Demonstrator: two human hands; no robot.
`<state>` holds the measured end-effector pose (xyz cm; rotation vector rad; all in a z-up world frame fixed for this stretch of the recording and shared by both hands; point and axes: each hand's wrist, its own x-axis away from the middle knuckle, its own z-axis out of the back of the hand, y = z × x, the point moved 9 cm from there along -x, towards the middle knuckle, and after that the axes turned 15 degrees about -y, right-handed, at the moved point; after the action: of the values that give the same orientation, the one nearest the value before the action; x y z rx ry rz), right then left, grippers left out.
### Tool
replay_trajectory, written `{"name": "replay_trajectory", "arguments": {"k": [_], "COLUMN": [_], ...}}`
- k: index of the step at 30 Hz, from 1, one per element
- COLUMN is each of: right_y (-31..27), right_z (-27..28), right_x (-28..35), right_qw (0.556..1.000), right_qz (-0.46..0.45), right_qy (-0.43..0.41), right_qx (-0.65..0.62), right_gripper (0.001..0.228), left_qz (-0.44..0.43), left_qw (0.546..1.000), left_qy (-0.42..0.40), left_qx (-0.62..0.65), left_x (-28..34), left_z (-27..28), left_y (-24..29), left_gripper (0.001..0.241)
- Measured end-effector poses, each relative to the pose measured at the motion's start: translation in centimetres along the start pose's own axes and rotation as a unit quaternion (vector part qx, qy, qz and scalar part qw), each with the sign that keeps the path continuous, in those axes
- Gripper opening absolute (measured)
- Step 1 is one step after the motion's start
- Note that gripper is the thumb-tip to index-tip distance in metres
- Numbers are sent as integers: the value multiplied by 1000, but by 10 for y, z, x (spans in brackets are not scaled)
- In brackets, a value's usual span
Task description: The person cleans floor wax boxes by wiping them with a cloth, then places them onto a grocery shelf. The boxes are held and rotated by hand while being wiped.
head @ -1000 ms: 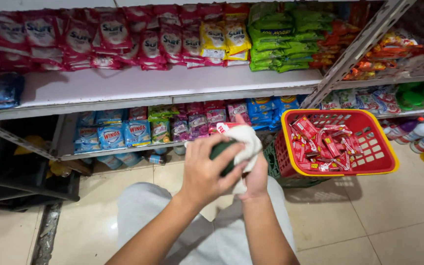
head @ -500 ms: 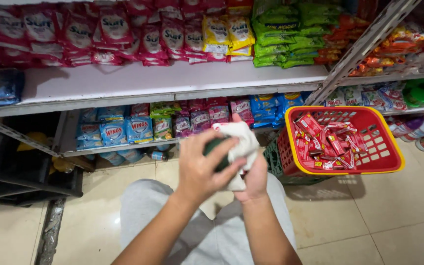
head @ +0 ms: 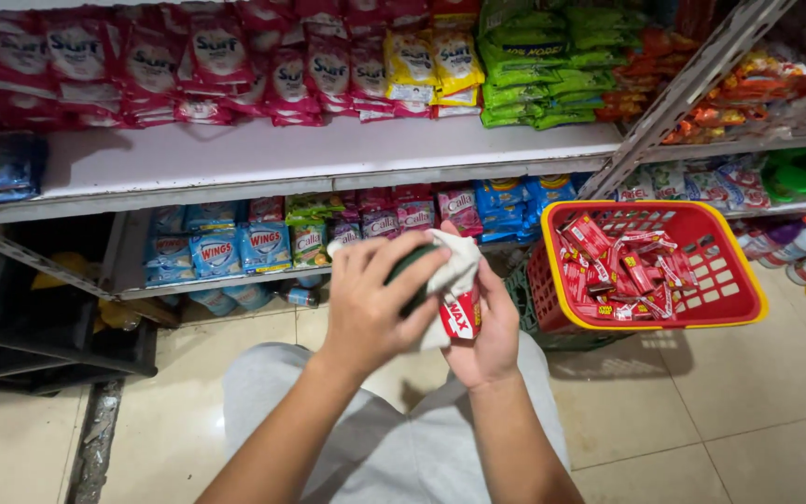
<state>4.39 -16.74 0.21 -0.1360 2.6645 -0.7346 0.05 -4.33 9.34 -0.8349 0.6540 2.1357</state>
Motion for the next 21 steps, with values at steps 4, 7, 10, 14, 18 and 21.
{"name": "replay_trajectory", "arguments": {"k": [4,7,10,14,18,21], "right_y": [0,8,21,32,17,14], "right_z": [7,4,16,48,35,18], "right_x": [-2,-3,2,13,6,1], "right_qw": [998,993,998,999,1000,995], "right_qz": [9,7,-11,-34,-19,-19], "right_qy": [-64,-116,-64,24,1,-83], "right_qx": [9,-27,-22,-32,0,-55], "right_gripper": [56,56,55,52,56,58], "left_qz": [-8,-32,-37,-10,-31,-77], "left_qw": [999,998,998,1000,999,995], "left_qy": [-30,-48,-40,-22,-34,-58], "left_qx": [16,26,19,-13,-10,8], "left_x": [4,3,-5,-12,-4,9], "left_z": [-3,-8,-8,-3,-8,-16], "left_y": [17,14,2,-5,10,25], "left_gripper": [48,44,37,35,35,38]}}
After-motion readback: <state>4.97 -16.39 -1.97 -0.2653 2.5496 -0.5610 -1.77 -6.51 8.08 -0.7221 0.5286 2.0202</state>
